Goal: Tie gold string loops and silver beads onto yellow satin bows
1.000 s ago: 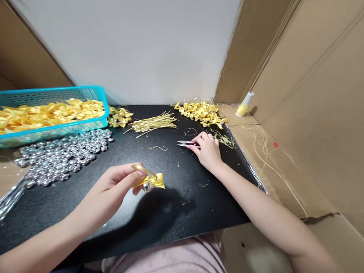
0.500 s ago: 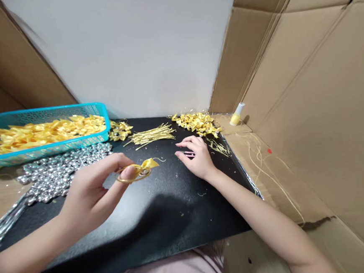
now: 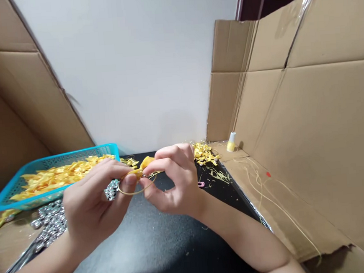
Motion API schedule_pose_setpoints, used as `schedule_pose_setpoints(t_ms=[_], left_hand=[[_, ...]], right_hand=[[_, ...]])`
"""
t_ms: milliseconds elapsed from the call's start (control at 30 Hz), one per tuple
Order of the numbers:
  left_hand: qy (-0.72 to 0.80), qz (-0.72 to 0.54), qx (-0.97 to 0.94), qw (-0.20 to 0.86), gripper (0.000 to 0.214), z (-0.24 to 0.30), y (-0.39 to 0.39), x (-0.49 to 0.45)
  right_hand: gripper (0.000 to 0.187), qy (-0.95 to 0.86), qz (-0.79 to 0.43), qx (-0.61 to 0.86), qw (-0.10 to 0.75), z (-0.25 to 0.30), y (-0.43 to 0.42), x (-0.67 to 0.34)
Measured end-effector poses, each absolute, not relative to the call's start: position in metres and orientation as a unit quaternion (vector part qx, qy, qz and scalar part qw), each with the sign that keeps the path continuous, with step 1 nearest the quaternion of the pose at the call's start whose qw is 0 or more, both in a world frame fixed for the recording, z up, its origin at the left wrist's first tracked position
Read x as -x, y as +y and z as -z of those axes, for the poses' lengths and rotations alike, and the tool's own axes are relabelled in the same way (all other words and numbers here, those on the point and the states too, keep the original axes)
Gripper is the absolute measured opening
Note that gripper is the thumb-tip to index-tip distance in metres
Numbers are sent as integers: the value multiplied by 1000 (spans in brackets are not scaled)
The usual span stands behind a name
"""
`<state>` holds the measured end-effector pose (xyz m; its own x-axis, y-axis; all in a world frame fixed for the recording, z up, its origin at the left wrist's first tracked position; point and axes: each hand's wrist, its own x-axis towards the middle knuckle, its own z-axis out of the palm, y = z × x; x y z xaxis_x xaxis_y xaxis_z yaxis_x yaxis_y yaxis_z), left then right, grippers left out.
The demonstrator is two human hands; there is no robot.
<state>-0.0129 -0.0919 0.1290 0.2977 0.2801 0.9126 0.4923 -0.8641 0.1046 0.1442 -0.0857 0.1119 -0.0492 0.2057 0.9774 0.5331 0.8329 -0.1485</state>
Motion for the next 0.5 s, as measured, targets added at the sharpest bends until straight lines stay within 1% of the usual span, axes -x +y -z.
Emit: schedule_pose_setpoints(t_ms=[133,233,500], left_hand=[[-259,545,795,59,13,-130,-99,13],[-265,544,794,48,12,-128,-100,14],[-268,544,792,74,13,-126,-100,15]], right_hand=[[6,-703,51,262,659,-114,-95,-140],[5,-705,15,273,655,-115,-99,-137],[4,-711,-44,275,646,-113,-99,-136]])
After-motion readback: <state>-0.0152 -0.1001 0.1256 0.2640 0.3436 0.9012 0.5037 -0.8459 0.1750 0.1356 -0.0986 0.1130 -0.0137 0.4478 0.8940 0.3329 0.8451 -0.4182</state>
